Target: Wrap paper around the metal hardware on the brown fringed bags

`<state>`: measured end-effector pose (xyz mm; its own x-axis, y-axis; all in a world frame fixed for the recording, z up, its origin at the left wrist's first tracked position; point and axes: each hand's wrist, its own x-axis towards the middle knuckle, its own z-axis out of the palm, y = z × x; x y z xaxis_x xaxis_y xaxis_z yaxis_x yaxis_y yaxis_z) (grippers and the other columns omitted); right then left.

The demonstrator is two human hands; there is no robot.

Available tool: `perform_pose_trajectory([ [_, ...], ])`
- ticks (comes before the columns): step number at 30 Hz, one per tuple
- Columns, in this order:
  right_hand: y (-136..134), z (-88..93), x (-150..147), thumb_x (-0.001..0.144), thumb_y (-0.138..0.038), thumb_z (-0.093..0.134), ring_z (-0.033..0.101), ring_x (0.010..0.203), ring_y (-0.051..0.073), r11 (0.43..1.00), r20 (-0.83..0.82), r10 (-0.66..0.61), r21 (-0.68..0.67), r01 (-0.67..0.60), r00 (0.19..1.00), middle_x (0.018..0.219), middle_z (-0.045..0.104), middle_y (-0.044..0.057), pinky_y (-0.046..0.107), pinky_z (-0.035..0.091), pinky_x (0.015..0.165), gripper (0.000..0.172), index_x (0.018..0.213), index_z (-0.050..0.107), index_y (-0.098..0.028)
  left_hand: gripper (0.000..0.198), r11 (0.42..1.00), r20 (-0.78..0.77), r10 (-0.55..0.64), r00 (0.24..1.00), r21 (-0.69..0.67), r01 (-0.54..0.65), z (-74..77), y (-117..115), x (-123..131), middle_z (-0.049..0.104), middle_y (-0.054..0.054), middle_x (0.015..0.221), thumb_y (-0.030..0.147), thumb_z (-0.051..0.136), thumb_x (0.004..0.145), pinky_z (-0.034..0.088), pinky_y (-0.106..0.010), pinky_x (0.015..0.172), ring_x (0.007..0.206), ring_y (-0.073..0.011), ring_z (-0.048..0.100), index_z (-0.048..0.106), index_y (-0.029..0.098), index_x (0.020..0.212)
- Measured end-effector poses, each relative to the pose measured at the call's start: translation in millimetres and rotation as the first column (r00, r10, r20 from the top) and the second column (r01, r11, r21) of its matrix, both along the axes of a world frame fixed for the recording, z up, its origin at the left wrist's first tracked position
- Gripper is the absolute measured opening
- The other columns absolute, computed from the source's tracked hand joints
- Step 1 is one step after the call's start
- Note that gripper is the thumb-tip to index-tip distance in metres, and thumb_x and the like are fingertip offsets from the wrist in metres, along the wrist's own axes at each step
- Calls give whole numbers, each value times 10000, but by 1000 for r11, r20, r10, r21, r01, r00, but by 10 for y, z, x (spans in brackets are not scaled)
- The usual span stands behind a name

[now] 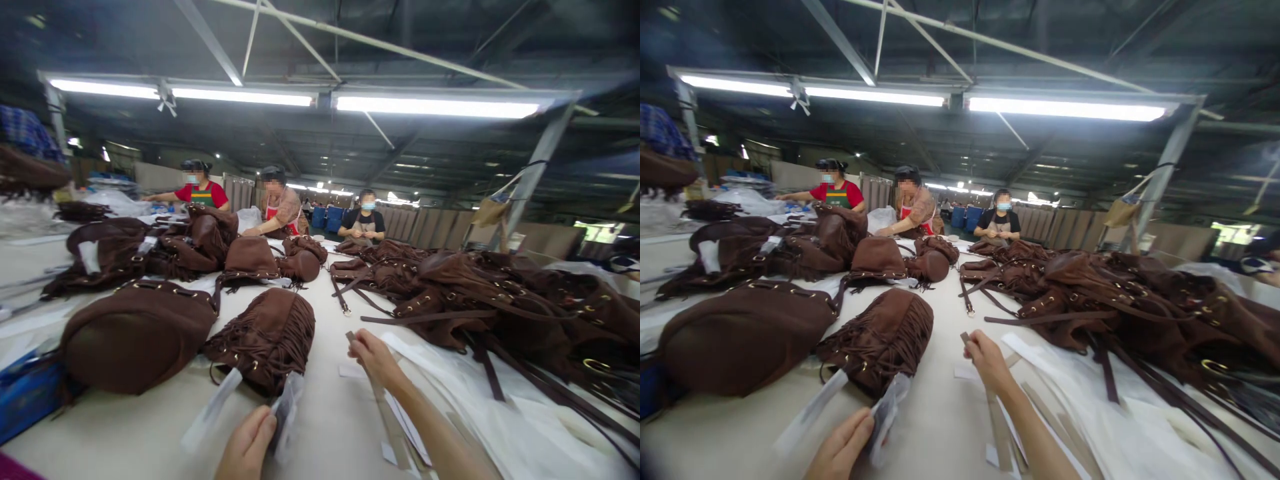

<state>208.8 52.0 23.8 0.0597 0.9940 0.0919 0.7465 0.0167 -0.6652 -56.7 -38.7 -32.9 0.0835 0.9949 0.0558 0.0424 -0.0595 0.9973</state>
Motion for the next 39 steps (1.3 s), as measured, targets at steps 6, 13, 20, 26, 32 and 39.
perform_pose_trajectory([
  [6,-806,68,-396,738,-394,522,543,437,107,912,-504,218,-199,-358,836,517,500,-68,186,408,388,205,774,523,-192,557,966,427,-34,904,-218,139,115,-70,199,532,1,683,693,682,618,368,-239,628,653,-133,461,558,154,686],
  [13,-1109,-12,-769,674,-176,530,495,380,76,938,-432,176,-200,-284,885,505,493,-77,152,303,311,26,654,545,-180,516,970,380,-81,921,-183,160,62,-87,196,474,27,651,660,645,693,326,-234,592,617,-117,408,526,159,703],
  [20,-1040,-107,-834,657,-83,538,422,350,58,977,-363,124,-116,-177,923,471,492,-82,158,292,318,104,612,546,-177,525,987,219,-60,974,-135,91,-12,-53,151,477,26,675,668,641,687,357,-243,621,664,-133,438,519,158,719],
  [26,-967,-242,-905,639,-98,541,403,328,54,974,-449,141,-95,-204,882,446,514,-85,160,261,313,89,602,540,-179,566,989,157,-82,984,-107,100,-6,-35,169,470,24,677,719,612,660,357,-240,604,654,-133,421,520,161,703],
  [32,-905,-321,-1114,630,-220,593,416,351,63,980,-679,119,-38,-196,725,438,479,-103,163,303,339,148,632,445,-209,461,992,29,-122,992,-8,122,37,-13,167,500,0,736,638,514,755,382,-271,677,727,-169,456,517,177,737],
  [39,-1043,-404,-877,538,-226,671,561,459,99,912,-785,44,-221,-346,617,678,584,-72,187,432,383,343,820,476,-210,297,994,-217,-36,976,93,57,39,-33,132,472,-23,782,459,370,838,375,-329,780,805,-204,459,409,214,675],
])
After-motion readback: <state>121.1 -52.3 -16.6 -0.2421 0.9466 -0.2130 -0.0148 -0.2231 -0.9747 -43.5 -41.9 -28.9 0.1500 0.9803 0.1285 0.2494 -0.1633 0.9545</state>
